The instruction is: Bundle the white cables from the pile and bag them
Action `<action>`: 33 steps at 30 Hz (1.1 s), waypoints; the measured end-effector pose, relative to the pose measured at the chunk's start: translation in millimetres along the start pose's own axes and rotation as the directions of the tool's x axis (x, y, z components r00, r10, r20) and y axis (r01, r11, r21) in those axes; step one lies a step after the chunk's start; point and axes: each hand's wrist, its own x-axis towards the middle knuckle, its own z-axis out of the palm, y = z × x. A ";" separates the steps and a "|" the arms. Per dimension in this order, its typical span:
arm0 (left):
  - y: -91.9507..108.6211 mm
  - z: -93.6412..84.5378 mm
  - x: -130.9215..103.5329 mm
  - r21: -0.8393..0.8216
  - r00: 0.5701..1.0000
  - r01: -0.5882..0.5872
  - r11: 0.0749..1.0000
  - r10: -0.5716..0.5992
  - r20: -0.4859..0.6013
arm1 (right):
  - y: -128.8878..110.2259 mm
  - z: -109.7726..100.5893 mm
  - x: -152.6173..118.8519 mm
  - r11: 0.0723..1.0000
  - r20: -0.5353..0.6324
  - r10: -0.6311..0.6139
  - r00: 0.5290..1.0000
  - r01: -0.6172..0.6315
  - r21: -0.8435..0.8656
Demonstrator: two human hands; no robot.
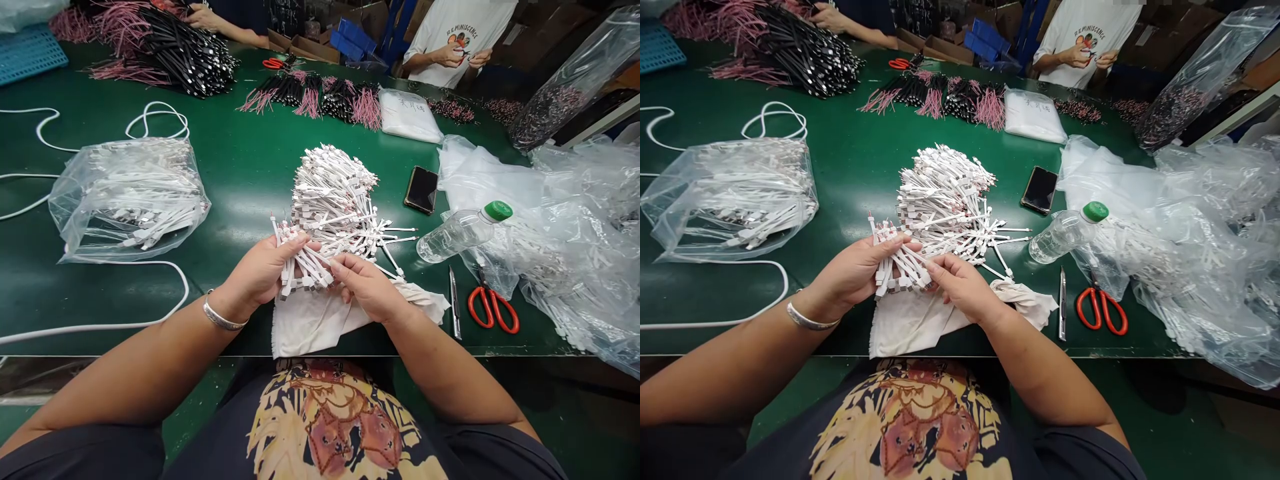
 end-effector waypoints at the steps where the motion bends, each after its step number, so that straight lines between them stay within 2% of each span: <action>1: -0.9 0.2 0.2 -0.001 1.000 0.011 1.000 -0.011 0.005 | 1.4 0.2 0.5 1.000 -0.018 -0.011 1.000 0.011 0.005; 8: -3.3 2.7 -1.6 -0.023 0.995 0.077 0.997 -0.075 0.067 | 6.6 1.0 3.2 0.995 -0.108 -0.056 0.993 0.047 -0.085; 12: 1.5 2.9 -2.4 -0.065 0.999 0.033 0.997 -0.032 0.025 | -2.3 -0.7 -1.2 0.998 0.026 0.013 1.000 -0.011 -0.058; 15: 3.2 2.0 -1.3 -0.079 1.000 0.015 0.997 -0.016 -0.009 | -7.9 -1.8 -4.2 0.991 0.093 0.061 0.994 -0.049 -0.127; 19: 1.7 1.0 -0.3 -0.081 1.000 0.013 0.997 -0.013 -0.004 | -8.1 -3.2 -4.0 0.985 0.071 0.069 0.995 -0.057 -0.163; 26: 2.7 2.8 -2.2 -0.093 0.999 0.041 0.995 -0.041 0.009 | -6.3 -2.5 -2.3 0.986 0.092 0.155 0.984 -0.149 -0.072; 33: 3.8 2.9 -2.1 -0.122 0.999 0.049 0.991 -0.047 0.027 | -4.0 0.2 -2.7 0.991 0.022 0.086 0.996 -0.083 -0.105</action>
